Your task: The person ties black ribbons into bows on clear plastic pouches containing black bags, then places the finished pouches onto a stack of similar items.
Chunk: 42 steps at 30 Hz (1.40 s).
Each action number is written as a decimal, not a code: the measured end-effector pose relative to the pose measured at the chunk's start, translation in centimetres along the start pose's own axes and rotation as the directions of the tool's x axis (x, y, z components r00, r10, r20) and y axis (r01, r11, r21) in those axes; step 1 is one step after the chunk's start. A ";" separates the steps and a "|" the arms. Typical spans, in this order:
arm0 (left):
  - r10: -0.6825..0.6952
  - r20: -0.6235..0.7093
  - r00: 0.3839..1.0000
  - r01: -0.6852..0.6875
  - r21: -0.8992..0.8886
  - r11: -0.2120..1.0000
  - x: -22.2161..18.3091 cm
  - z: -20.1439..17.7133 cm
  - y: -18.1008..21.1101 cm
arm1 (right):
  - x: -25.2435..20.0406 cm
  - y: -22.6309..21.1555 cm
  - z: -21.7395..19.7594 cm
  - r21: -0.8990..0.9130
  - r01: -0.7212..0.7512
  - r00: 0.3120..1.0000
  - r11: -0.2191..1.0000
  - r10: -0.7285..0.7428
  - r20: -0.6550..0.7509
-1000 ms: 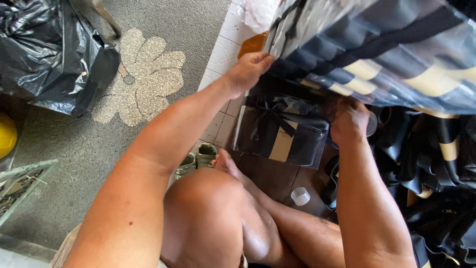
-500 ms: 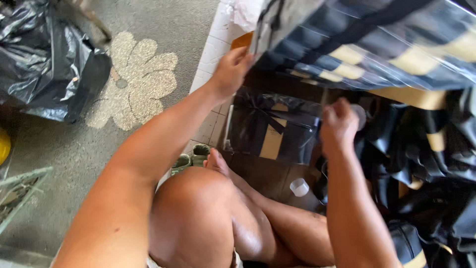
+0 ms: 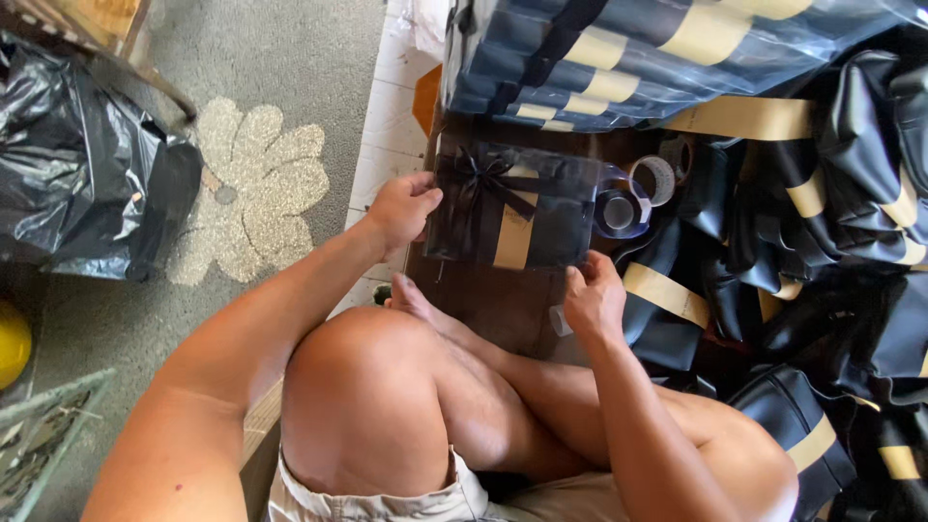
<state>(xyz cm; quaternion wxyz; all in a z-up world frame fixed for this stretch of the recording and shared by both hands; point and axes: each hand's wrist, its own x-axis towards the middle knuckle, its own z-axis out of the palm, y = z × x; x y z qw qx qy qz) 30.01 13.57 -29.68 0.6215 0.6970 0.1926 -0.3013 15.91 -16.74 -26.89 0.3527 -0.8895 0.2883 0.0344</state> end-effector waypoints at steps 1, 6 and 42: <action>0.025 -0.002 1.000 -0.025 -0.008 1.000 0.7 0.2 -0.2 | 0.4 -0.5 -0.2 -0.009 0.027 0.999 1.000 -0.027 -0.036; 0.126 -0.002 0.992 -0.126 0.008 0.992 0.1 0.7 1.8 | 3.3 -0.1 1.2 0.017 0.105 0.982 0.994 -0.101 -0.158; 0.179 0.113 0.977 -0.012 0.875 -0.485 -30.1 4.7 7.8 | -14.6 24.7 -39.6 0.633 0.024 0.693 0.774 0.444 -0.569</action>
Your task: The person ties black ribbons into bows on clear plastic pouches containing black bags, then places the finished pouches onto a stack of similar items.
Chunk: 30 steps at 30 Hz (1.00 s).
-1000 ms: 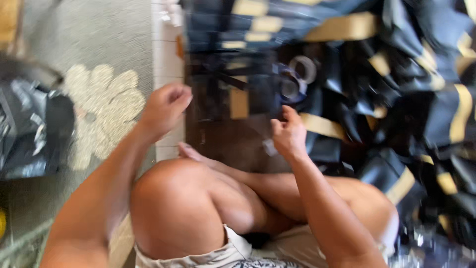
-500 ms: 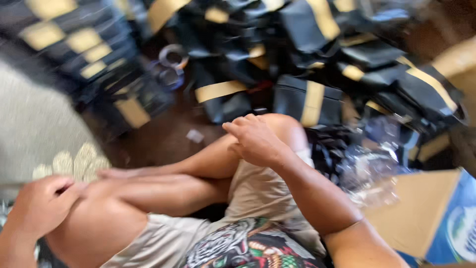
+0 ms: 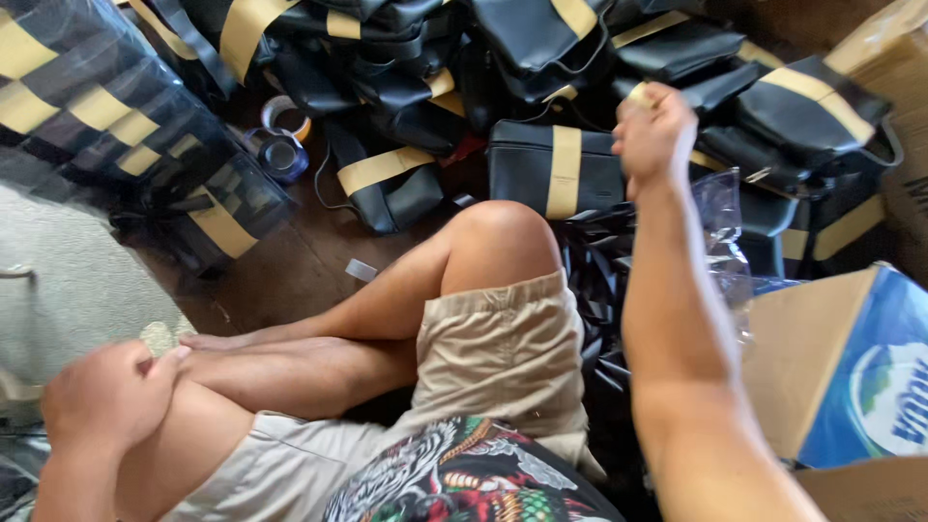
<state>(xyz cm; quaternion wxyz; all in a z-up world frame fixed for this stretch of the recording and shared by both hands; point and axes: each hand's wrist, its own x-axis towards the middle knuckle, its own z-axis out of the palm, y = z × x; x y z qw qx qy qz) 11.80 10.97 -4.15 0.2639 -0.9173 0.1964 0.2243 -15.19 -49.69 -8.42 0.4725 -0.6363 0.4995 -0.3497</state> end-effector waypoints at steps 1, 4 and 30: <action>0.039 -0.268 0.963 -0.069 -0.101 0.993 0.0 1.6 -0.6 | 2.9 1.2 0.4 0.060 -0.093 0.994 0.994 0.096 -0.046; -0.027 -0.431 0.902 -0.039 -0.143 0.989 -0.8 2.6 -0.5 | 10.3 4.3 1.8 0.152 -0.228 0.967 0.962 0.243 -0.083; -0.140 -0.009 0.990 0.140 0.040 0.989 9.1 1.7 2.4 | 34.2 9.3 5.8 0.758 -0.279 0.821 0.590 0.555 -0.130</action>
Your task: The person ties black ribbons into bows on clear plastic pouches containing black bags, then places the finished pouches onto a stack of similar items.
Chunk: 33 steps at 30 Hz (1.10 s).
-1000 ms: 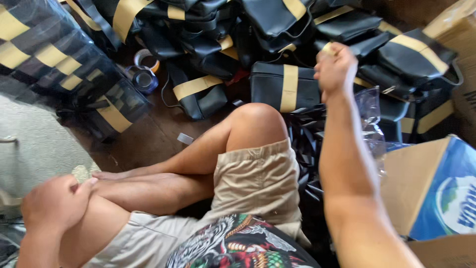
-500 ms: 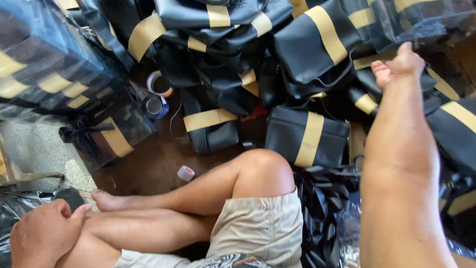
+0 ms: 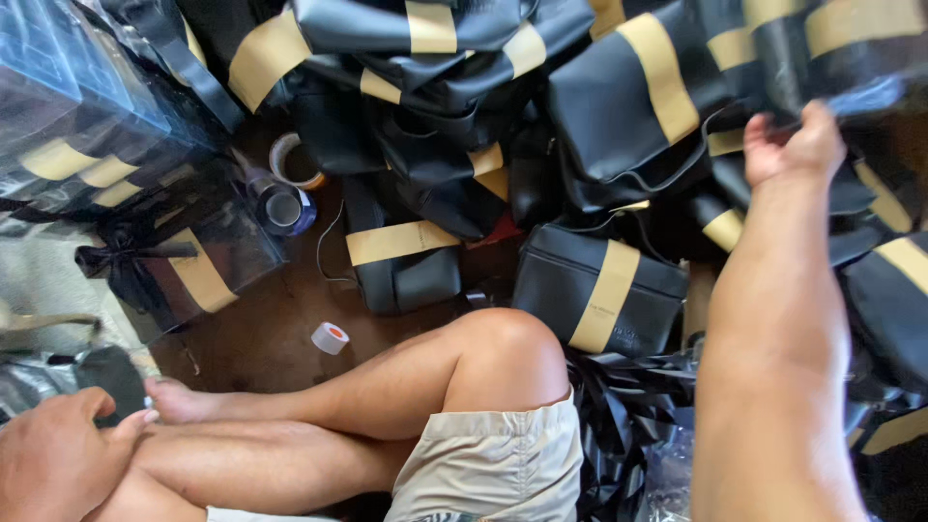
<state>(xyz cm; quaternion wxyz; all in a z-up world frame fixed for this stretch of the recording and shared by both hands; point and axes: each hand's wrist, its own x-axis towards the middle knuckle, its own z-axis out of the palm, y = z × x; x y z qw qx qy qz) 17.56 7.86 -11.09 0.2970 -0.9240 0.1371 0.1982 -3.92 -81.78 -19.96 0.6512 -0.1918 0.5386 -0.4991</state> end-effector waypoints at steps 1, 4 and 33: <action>0.001 0.001 1.000 -0.001 -0.008 1.000 0.0 0.4 -0.2 | -1.5 -0.2 -0.4 0.023 -0.017 1.000 1.000 0.018 -0.005; 0.006 -0.005 1.000 -0.007 -0.040 0.999 -0.6 0.2 -0.3 | -5.1 -0.6 -1.9 0.063 -0.044 0.999 0.997 0.042 0.030; 0.125 -0.208 0.970 -0.175 -0.241 0.955 -5.1 -1.0 -1.7 | -22.0 2.0 -11.0 -0.527 -0.123 0.979 0.841 0.190 0.075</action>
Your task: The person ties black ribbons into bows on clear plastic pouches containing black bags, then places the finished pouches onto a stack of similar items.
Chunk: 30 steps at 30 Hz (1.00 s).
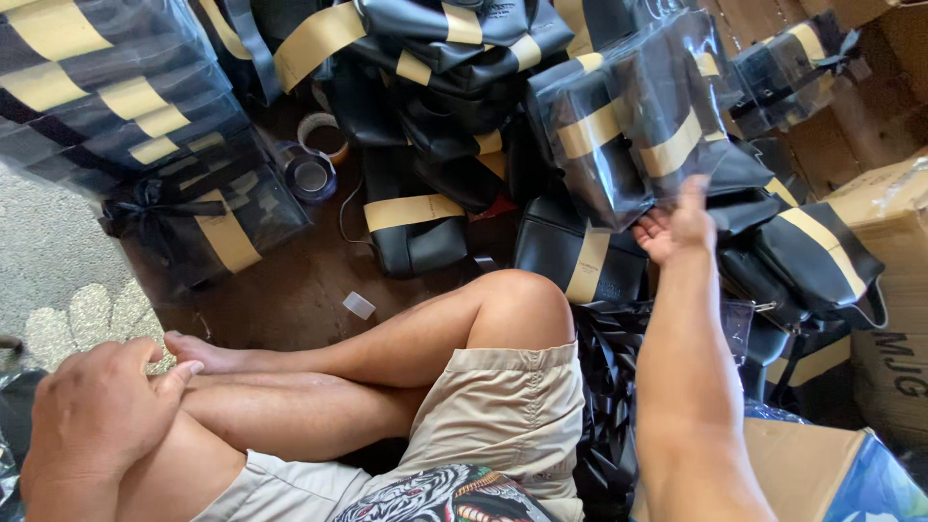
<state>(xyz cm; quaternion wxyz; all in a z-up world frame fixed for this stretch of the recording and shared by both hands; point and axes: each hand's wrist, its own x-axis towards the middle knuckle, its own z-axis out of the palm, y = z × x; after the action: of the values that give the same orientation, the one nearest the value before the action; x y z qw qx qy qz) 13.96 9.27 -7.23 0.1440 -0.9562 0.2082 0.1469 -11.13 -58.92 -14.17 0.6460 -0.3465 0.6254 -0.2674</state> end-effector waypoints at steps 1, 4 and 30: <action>0.000 0.028 1.000 0.000 0.010 1.000 -0.1 -0.4 0.2 | 1.6 0.6 -0.1 0.004 -0.058 0.998 0.998 0.058 -0.013; -0.002 0.041 0.999 0.002 0.006 1.000 0.0 -0.5 0.3 | 1.0 0.9 0.7 0.126 -0.058 0.998 0.990 0.062 -0.022; 0.548 -0.264 0.794 -0.506 -0.786 0.355 0.6 -12.8 17.6 | -8.3 1.5 -6.9 0.624 0.000 0.925 0.782 -0.237 0.297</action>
<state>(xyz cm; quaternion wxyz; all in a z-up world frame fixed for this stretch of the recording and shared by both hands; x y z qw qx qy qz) 9.56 -10.55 0.49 -0.3725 -0.7843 0.4054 0.2860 -18.69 -52.27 -9.98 0.8077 -0.2004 0.3521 -0.4284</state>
